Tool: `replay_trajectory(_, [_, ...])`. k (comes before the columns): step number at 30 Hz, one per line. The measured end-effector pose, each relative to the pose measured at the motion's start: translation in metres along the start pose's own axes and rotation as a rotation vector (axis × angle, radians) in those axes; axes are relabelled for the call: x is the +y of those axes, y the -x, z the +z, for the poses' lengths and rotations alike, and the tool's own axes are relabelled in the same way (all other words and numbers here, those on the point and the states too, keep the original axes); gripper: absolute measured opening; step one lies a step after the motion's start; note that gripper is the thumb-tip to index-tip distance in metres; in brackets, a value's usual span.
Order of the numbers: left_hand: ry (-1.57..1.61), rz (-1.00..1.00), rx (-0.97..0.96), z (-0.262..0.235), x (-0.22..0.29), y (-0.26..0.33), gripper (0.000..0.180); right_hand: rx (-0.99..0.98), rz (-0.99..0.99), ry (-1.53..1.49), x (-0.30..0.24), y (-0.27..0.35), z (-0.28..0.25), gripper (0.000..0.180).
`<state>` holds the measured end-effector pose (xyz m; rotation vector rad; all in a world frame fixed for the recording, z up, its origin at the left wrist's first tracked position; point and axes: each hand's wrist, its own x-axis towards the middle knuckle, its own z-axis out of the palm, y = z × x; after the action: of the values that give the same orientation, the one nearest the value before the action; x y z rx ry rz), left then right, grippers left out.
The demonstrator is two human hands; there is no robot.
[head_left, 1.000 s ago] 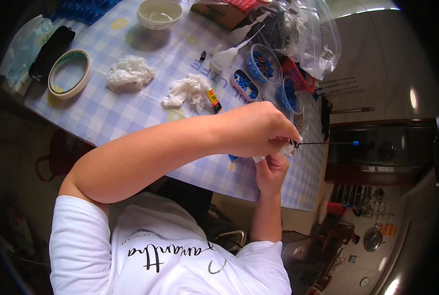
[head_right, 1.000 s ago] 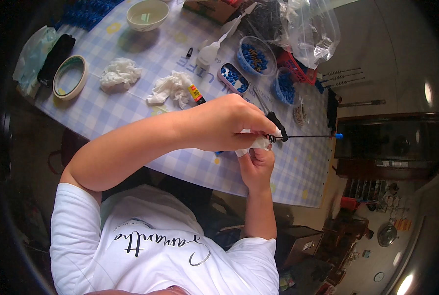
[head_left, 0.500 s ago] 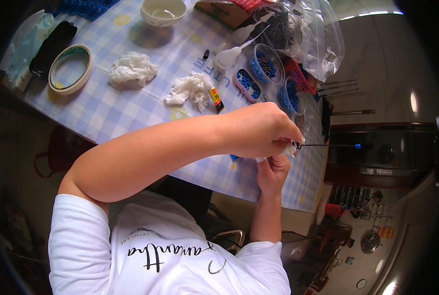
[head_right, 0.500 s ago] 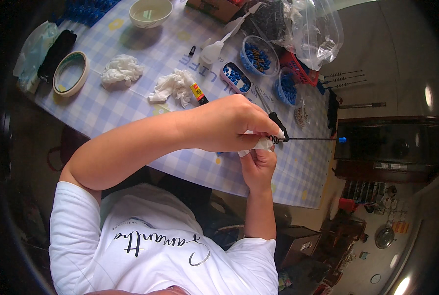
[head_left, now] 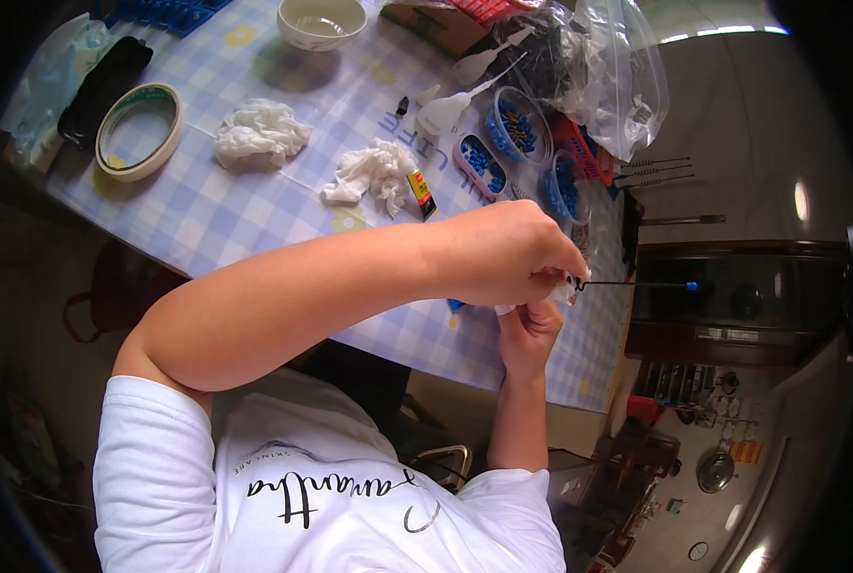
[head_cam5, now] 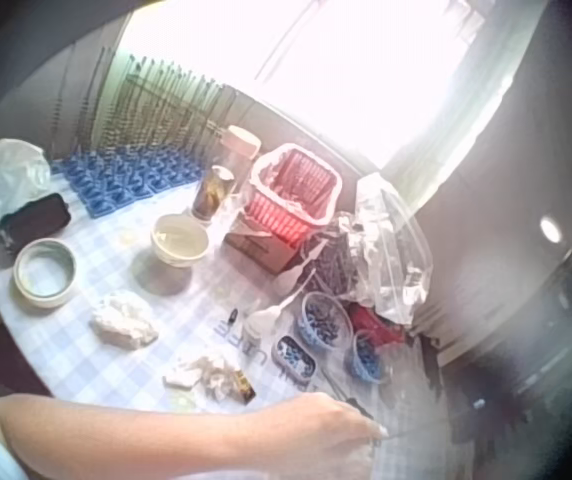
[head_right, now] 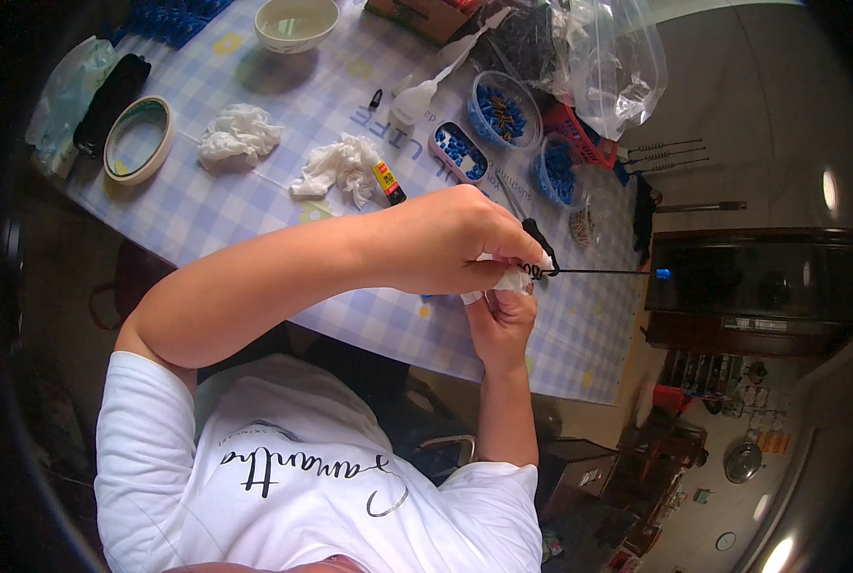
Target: The recorder is assembling small fishing lure components, specifically attaching springs and beads to wire rods.
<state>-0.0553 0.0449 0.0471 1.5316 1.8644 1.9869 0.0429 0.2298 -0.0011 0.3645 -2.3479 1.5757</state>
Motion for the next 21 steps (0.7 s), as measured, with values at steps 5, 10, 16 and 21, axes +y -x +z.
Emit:
replay_trajectory(5, [0.009,0.035,0.025,0.0017,-0.003,0.0004,0.031,0.001,-0.03,0.116,0.0037,0.0015,-0.0034,0.023])
replay_trajectory(10, [-0.004,0.047,0.013,0.0008,-0.0028,0.0001,0.031,-0.037,-0.064,0.202,0.0017,0.003,-0.0062,0.019])
replay_trajectory(16, [0.007,0.049,0.016,0.0007,-0.0024,0.0001,0.031,-0.009,-0.098,0.185,0.0007,0.0016,-0.0036,0.016])
replay_trajectory(21, [-0.009,0.056,0.02,0.0015,-0.0035,0.0001,0.031,0.005,-0.107,0.204,0.0026,0.0017,-0.0029,0.015])
